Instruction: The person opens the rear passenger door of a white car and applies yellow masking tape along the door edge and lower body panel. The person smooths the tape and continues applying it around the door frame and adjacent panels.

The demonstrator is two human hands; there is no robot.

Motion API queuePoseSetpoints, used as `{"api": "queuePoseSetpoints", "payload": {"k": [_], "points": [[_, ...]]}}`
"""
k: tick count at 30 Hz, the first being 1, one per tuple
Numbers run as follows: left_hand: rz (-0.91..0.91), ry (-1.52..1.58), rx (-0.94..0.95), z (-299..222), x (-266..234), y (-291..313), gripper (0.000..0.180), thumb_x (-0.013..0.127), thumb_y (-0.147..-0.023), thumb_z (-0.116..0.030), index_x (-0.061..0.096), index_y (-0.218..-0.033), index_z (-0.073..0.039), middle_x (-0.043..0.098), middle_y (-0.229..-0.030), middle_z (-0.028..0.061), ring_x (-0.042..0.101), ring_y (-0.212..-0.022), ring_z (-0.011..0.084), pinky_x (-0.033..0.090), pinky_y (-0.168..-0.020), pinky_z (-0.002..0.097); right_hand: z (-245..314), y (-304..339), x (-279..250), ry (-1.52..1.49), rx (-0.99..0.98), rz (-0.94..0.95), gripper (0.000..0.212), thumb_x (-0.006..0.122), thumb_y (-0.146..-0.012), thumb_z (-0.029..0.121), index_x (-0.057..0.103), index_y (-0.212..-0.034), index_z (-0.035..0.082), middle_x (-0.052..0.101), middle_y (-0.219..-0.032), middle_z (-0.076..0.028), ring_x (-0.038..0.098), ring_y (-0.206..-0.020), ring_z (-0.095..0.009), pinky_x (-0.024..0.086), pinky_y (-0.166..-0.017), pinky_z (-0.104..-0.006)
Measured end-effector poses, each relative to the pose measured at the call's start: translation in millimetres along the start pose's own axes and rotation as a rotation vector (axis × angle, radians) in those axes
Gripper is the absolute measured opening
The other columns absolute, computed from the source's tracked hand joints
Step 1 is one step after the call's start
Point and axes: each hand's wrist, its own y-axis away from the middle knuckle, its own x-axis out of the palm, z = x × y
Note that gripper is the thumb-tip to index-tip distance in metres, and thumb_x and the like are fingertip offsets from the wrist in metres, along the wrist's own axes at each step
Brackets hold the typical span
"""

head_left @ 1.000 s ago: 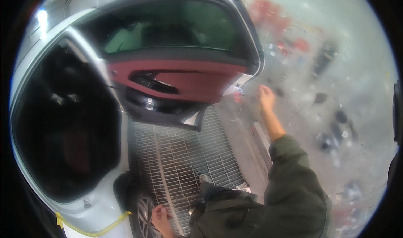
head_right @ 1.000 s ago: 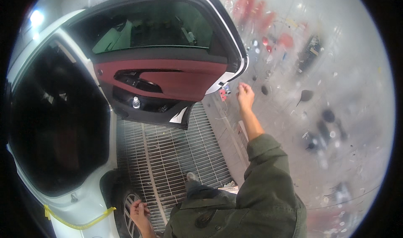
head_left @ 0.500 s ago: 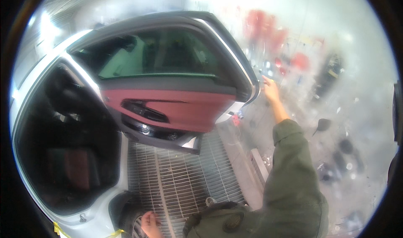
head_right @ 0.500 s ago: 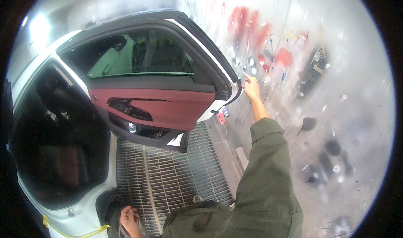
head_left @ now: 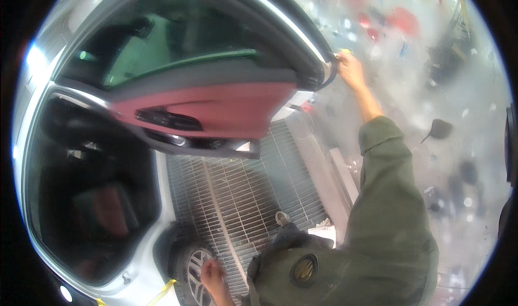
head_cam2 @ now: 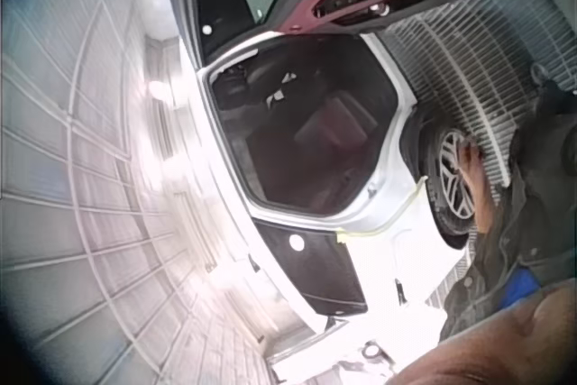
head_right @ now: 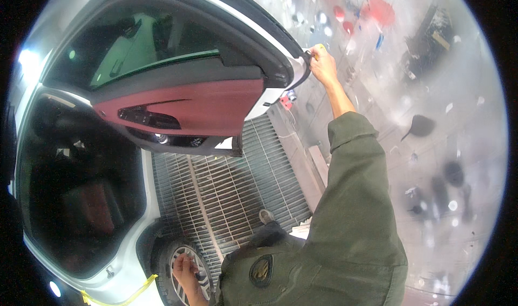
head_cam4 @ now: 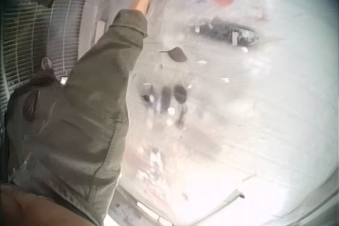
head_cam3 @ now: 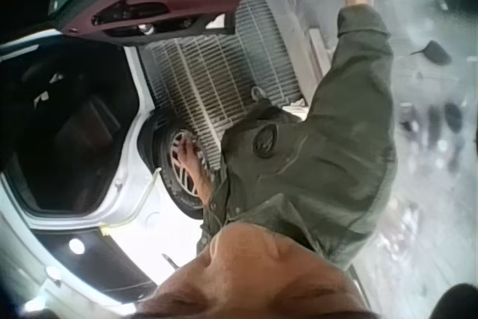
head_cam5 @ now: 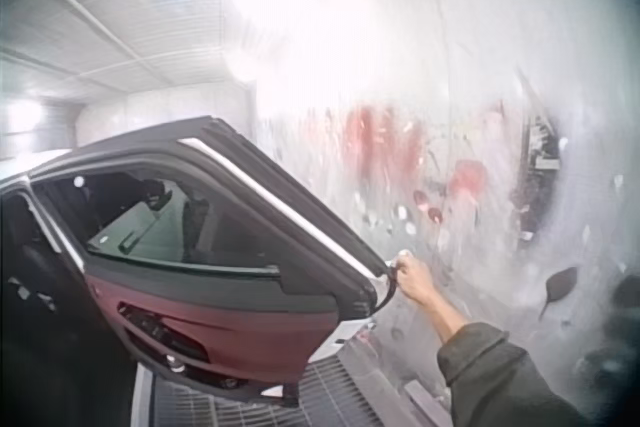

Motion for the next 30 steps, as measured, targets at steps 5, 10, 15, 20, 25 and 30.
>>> {"api": "queuePoseSetpoints", "payload": {"k": [5, 10, 15, 20, 25, 30], "points": [[0.129, 0.066, -0.032, -21.6, 30.6, 1.0, 0.018, 0.064, -0.102, -0.013, 0.066, -0.114, 0.001, 0.071, -0.091, 0.0102, 0.056, -0.064, 0.0098, 0.043, -0.056, 0.0236, 48.3, 52.4, -28.3, -0.048, 0.07, 0.045, 0.018, 0.065, -0.086, 0.006, 0.067, -0.104, 0.009, 0.071, -0.092, -0.015, 0.07, -0.087, -0.033, 0.054, -0.079, -0.0397], [0.329, -0.008, -0.007, -4.8, 39.9, 2.4, 0.017, 0.063, -0.103, -0.011, 0.066, -0.115, 0.001, 0.071, -0.092, 0.0103, 0.059, -0.067, 0.011, 0.046, -0.056, 0.0249, 65.2, 150.6, -62.3, -0.082, -0.233, 0.035, 0.016, 0.077, -0.088, 0.012, 0.076, -0.104, 0.008, 0.072, -0.09, -0.013, 0.068, -0.079, -0.023, 0.053, -0.073, -0.036], [0.499, -0.002, 0.006, -6.9, 42.2, 8.0, 0.013, 0.062, -0.102, -0.005, 0.065, -0.113, 0.002, 0.072, -0.093, 0.0077, 0.057, -0.069, 0.0087, 0.047, -0.061, 0.0234, 135.1, 265.7, -93.3, -0.171, -0.28, 0.316, 0.023, 0.084, -0.083, 0.015, 0.08, -0.106, 0.013, 0.074, -0.093, -0.007, 0.07, -0.076, -0.02, 0.053, -0.067, -0.0317], [0.633, -0.058, 0.084, -30.6, 39.0, 30.2, 0.014, 0.062, -0.102, -0.006, 0.069, -0.113, -0.001, 0.073, -0.096, 0.0081, 0.063, -0.076, 0.0094, 0.05, -0.066, 0.0242, 211.4, 355.7, -93.0, -0.14, -0.636, 0.447, 0.025, 0.085, -0.077, 0.024, 0.076, -0.1, 0.019, 0.064, -0.083, 0.001, 0.065, -0.064, -0.015, 0.054, -0.057, -0.0324], [0.628, -0.524, 0.341, -29.4, -13.0, 59.8, 0.023, 0.071, -0.092, -0.005, 0.071, -0.113, 0.004, 0.076, -0.099, 0.01, 0.071, -0.088, 0.0179, 0.056, -0.08, 0.0342, 304.9, 431.1, -54.0, -0.392, -0.937, 0.458, 0.026, 0.081, -0.074, 0.023, 0.07, -0.096, 0.016, 0.051, -0.076, 0.0, 0.059, -0.055, -0.012, 0.049, -0.045, -0.0287], [0.292, -0.226, 0.427, -18.5, -62.2, 77.3, 0.028, 0.071, -0.083, -0.001, 0.071, -0.111, 0.002, 0.075, -0.095, 0.0163, 0.073, -0.089, 0.0318, 0.056, -0.079, 0.0385, 372.4, 484.7, -7.4, -0.567, -1.017, 0.595, 0.028, 0.083, -0.069, 0.024, 0.067, -0.091, 0.016, 0.049, -0.076, -0.001, 0.056, -0.053, -0.016, 0.047, -0.046, -0.0299]]}}
